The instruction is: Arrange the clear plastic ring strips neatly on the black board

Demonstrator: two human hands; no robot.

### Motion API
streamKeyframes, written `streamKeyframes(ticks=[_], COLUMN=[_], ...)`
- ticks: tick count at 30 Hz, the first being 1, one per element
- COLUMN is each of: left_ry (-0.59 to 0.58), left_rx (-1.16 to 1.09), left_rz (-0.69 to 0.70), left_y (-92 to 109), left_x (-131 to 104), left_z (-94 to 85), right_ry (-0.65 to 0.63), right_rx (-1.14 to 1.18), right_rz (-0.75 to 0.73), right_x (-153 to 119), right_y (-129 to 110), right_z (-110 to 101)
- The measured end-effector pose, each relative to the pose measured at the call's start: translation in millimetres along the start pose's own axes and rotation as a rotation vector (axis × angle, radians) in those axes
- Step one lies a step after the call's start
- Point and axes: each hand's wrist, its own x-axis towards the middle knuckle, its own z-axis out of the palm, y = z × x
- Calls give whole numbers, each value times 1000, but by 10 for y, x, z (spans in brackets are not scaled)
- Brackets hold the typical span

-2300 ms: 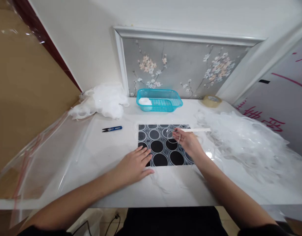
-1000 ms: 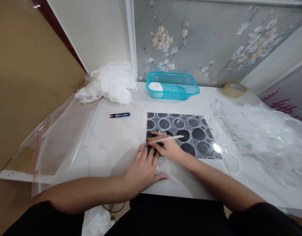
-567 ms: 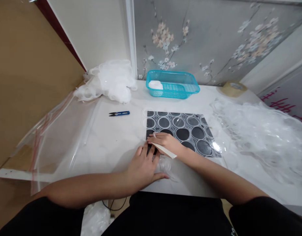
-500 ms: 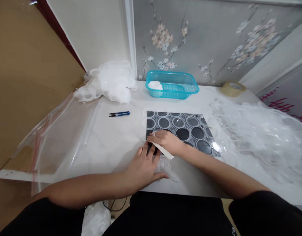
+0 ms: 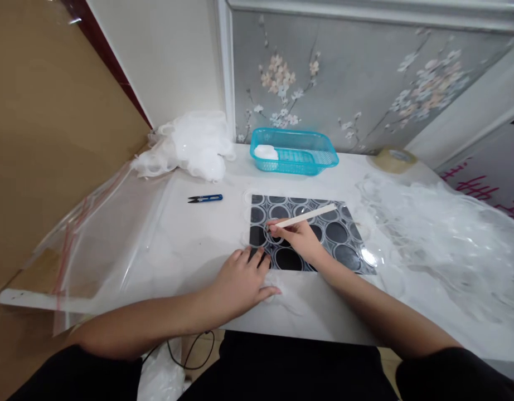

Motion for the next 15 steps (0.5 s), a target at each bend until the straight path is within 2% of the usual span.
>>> streamKeyframes(ticks=[3,6,9,11,13,15], left_ry=[-33,-92,-237,-297,-256,-151], left_rx=[-5,-193,-474,-545,-511,-418], left_rz=[5,50,154,130,40,-52], left_y=[-56,-289,-584,-703,-731,-703], left_x=[43,130,206,233,250,271], left_z=[-36,-168,-351,-427,-425,-350], right_ry=[61,118,141,123,75,10], right_rx=[203,346,321,214,104,25], right_rz=[78,98,61,29,13,10], right_x=[-22,-38,-56,-66,-73,-75], right_y=[-19,-105,-163,-174,-170,-151], right_z=[-29,-80,-147,-186,-201,-183])
